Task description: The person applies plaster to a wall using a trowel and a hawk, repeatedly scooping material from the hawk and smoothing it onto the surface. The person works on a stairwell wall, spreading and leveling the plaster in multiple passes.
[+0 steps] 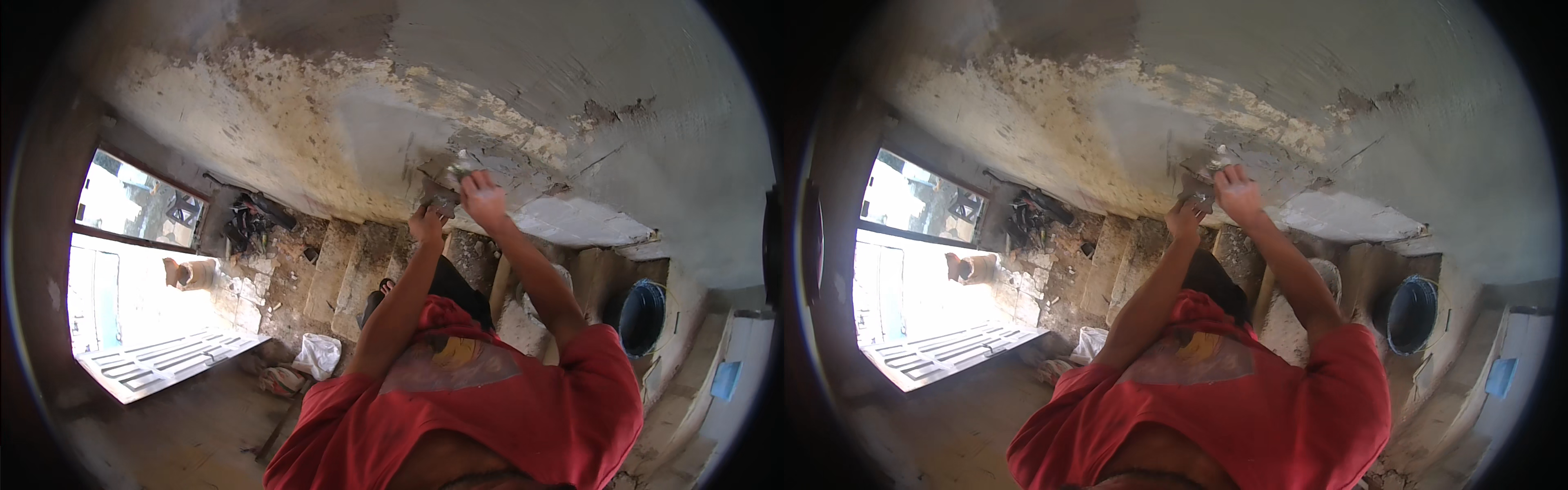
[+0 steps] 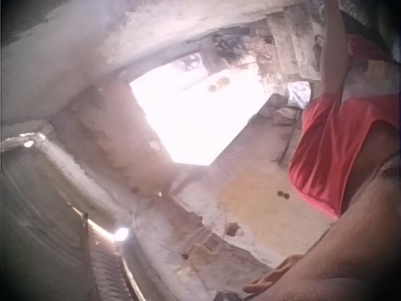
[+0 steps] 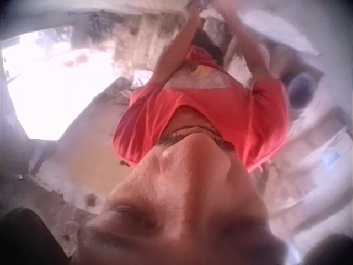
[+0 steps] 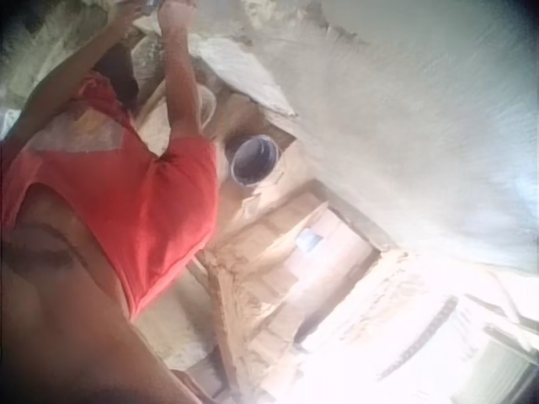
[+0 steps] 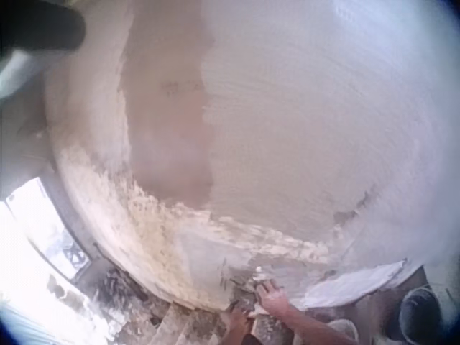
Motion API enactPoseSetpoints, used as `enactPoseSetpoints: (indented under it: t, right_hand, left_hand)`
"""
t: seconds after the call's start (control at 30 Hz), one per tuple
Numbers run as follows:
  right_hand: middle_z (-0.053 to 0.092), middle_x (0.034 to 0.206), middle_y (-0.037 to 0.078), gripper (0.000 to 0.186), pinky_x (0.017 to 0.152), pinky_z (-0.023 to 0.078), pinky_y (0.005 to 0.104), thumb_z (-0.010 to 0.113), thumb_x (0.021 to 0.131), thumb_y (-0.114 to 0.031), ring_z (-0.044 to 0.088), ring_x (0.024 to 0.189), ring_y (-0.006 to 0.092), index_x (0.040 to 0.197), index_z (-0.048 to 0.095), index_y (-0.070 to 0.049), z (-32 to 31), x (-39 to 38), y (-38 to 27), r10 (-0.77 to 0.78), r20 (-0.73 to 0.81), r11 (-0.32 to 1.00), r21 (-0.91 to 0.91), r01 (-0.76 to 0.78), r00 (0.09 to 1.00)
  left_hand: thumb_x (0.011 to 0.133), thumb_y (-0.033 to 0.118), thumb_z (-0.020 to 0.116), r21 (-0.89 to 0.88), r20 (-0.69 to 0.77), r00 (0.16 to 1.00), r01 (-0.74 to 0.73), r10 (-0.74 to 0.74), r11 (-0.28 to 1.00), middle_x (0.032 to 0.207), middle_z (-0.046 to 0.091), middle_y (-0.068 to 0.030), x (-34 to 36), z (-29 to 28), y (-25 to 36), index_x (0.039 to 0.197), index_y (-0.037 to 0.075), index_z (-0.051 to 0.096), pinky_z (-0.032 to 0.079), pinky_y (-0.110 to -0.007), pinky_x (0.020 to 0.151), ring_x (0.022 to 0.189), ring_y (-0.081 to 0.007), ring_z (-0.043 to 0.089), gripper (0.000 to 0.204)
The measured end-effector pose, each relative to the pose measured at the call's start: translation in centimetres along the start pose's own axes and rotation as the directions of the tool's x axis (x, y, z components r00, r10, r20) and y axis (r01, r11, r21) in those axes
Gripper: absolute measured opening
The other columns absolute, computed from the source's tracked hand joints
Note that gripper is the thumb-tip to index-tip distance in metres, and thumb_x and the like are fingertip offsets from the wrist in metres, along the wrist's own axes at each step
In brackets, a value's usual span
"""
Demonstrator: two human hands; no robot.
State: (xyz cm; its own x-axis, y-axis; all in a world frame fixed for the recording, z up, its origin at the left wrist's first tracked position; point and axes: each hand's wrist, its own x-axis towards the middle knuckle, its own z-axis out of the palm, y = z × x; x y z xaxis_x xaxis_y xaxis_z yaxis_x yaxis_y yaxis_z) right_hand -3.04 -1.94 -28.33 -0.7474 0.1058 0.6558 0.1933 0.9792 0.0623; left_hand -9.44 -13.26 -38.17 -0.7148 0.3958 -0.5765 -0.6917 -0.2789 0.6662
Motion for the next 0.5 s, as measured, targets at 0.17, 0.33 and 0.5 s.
enactPoseSetpoints:
  t: [0.17, 0.33, 0.5]
  right_hand:
    - [0.056, 0.086, 0.006, 0.019, 0.053, 0.054, 0.0418, 0.073, 0.079, -0.014, 0.064, 0.078, 0.0267, 0.081, 0.055, -0.012, 6.3, -0.4, 1.4, 0.171, -0.066, 0.985, -0.02, -0.173, 0.983]
    - [0.055, 0.082, 0.006, 0.022, 0.055, 0.053, 0.0429, 0.075, 0.078, -0.016, 0.064, 0.075, 0.0272, 0.081, 0.053, -0.013, 3.7, -1.7, 4.7, 0.232, -0.112, 0.966, -0.092, -0.243, 0.966]
    - [0.055, 0.081, 0.008, 0.023, 0.055, 0.053, 0.043, 0.076, 0.078, -0.013, 0.063, 0.071, 0.0295, 0.08, 0.053, -0.012, -0.9, -2.5, 7.9, 0.233, -0.174, 0.961, -0.109, -0.253, 0.957]
  left_hand:
    - [0.103, 0.008, 0.057, 0.115, -0.04, 0.997, 0.064, -0.059, 0.991, 0.104, 0.067, -0.0121, -0.5, -2.0, -1.1, 0.12, -0.007, 0.068, 0.065, -0.037, 0.077, 0.087, -0.0212, 0.068, 0.025]
    - [0.102, 0.006, 0.058, 0.09, 0.053, 0.998, 0.027, -0.032, 0.996, 0.1, 0.067, -0.0116, -0.9, -1.8, -0.7, 0.116, -0.008, 0.068, 0.063, -0.037, 0.074, 0.086, -0.0203, 0.069, 0.022]
    - [0.1, 0.005, 0.059, 0.043, 0.112, 0.994, -0.007, 0.002, 0.999, 0.087, 0.068, -0.0093, -2.1, 0.6, -0.1, 0.104, -0.008, 0.069, 0.062, -0.037, 0.072, 0.079, -0.0194, 0.07, 0.016]
